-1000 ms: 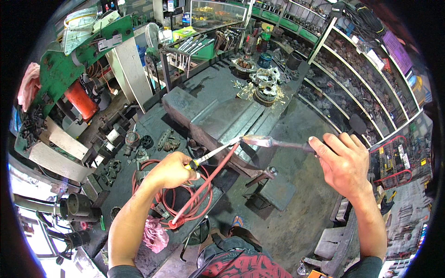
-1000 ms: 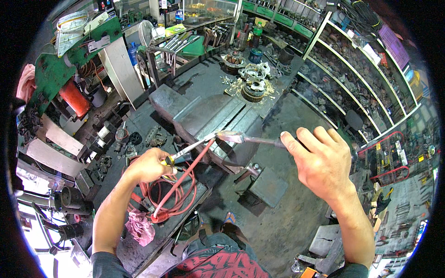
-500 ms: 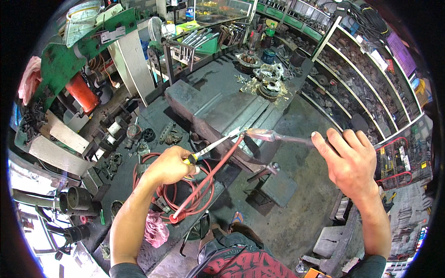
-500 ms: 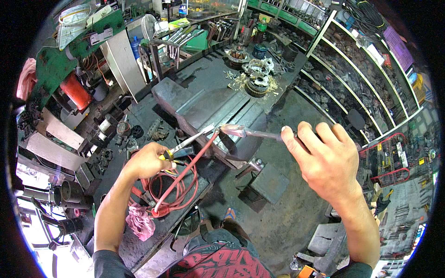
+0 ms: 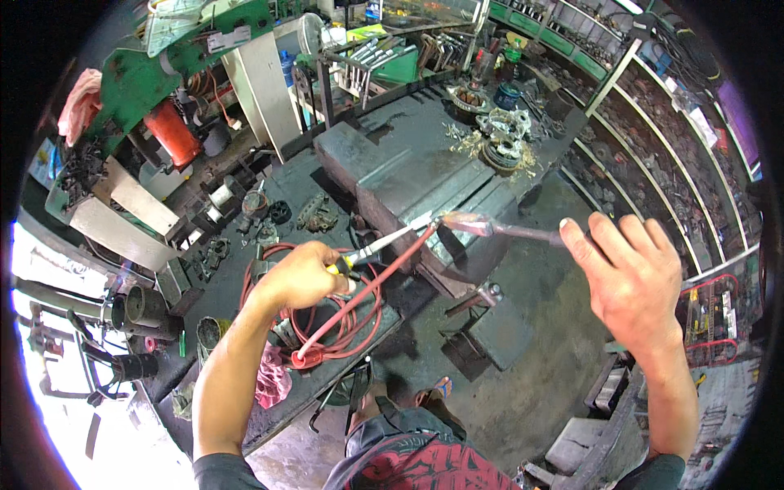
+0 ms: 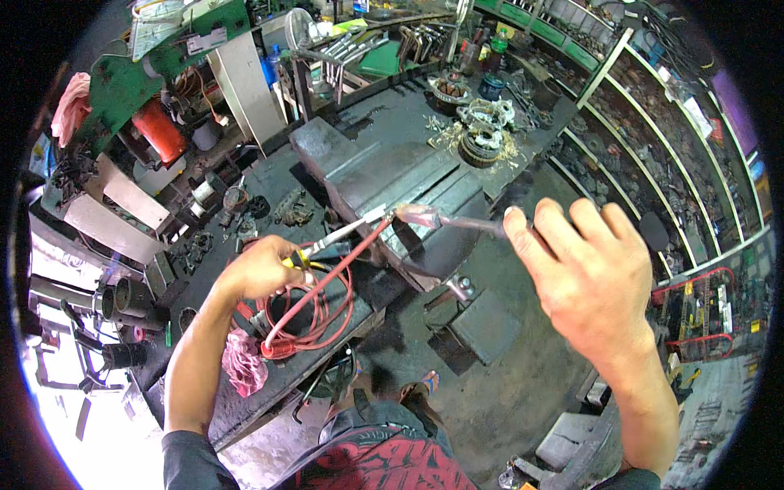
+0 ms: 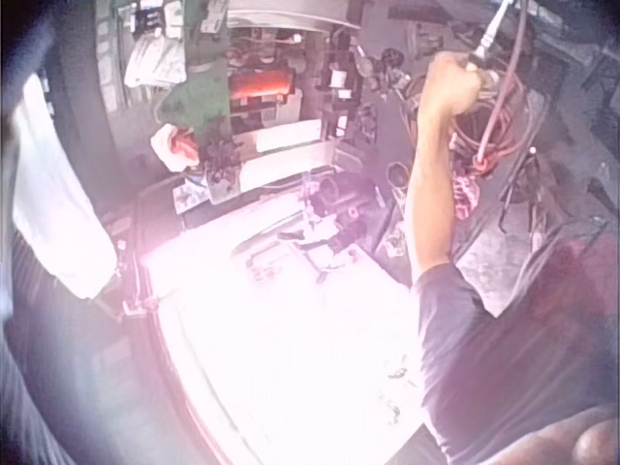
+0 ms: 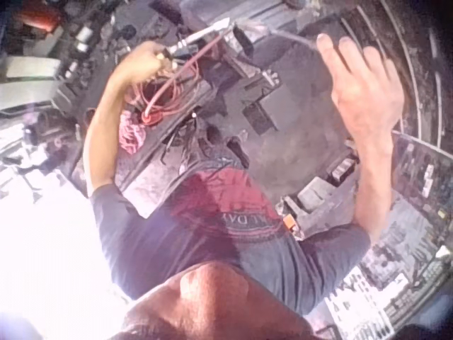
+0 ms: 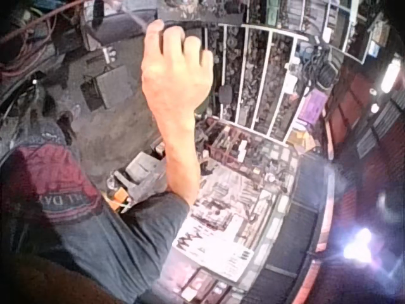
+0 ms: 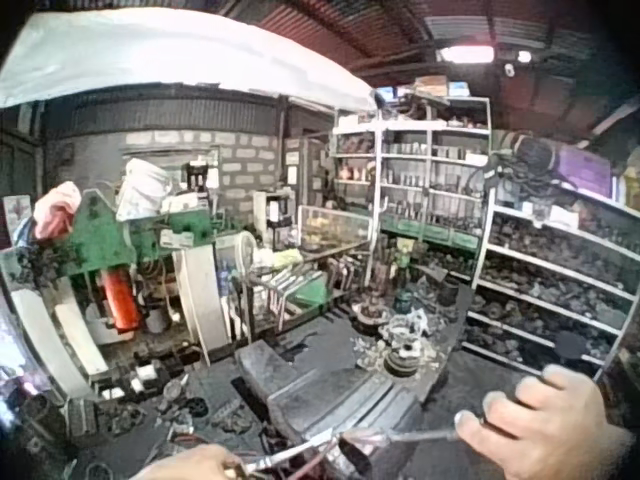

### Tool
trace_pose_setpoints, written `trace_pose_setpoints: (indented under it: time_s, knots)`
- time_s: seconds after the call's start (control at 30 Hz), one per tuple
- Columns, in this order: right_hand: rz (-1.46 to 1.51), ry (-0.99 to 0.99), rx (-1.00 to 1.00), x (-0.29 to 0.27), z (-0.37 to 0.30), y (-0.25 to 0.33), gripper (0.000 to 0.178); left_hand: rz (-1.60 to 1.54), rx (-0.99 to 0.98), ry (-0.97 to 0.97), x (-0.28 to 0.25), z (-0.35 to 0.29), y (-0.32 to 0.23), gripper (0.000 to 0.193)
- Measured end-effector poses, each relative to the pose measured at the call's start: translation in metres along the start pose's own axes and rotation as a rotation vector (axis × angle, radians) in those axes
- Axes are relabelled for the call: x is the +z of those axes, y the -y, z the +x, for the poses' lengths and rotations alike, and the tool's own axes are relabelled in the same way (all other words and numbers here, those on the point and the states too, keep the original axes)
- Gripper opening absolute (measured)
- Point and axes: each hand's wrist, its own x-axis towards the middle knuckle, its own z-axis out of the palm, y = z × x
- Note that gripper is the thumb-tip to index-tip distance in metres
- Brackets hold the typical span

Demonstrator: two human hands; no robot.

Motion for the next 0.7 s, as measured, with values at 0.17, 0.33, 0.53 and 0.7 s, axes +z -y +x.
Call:
trace_pose_setpoints:
  time_s: [0.17, 0.33, 0.53, 0.7]
  knots:
    - [0.021, -0.016, -0.002, 0.008, -0.005, -0.008, 0.037, 0.034, 0.030, 0.005, 0.003, -0.002, -0.007, 0.035]
    - [0.056, -0.005, 0.039, 0.012, -0.005, -0.009, 0.040, 0.027, 0.006, 0.077, -0.007, -0.001, -0.010, 0.028]
    - [0.115, -0.003, 0.098, 0.012, -0.005, -0.005, 0.039, 0.000, -0.004, 0.153, -0.014, 0.003, -0.012, 0.026]
    - [0.038, -0.006, 0.044, 0.008, -0.004, -0.001, 0.039, 0.036, 0.008, 0.151, -0.017, 0.005, -0.014, 0.027]
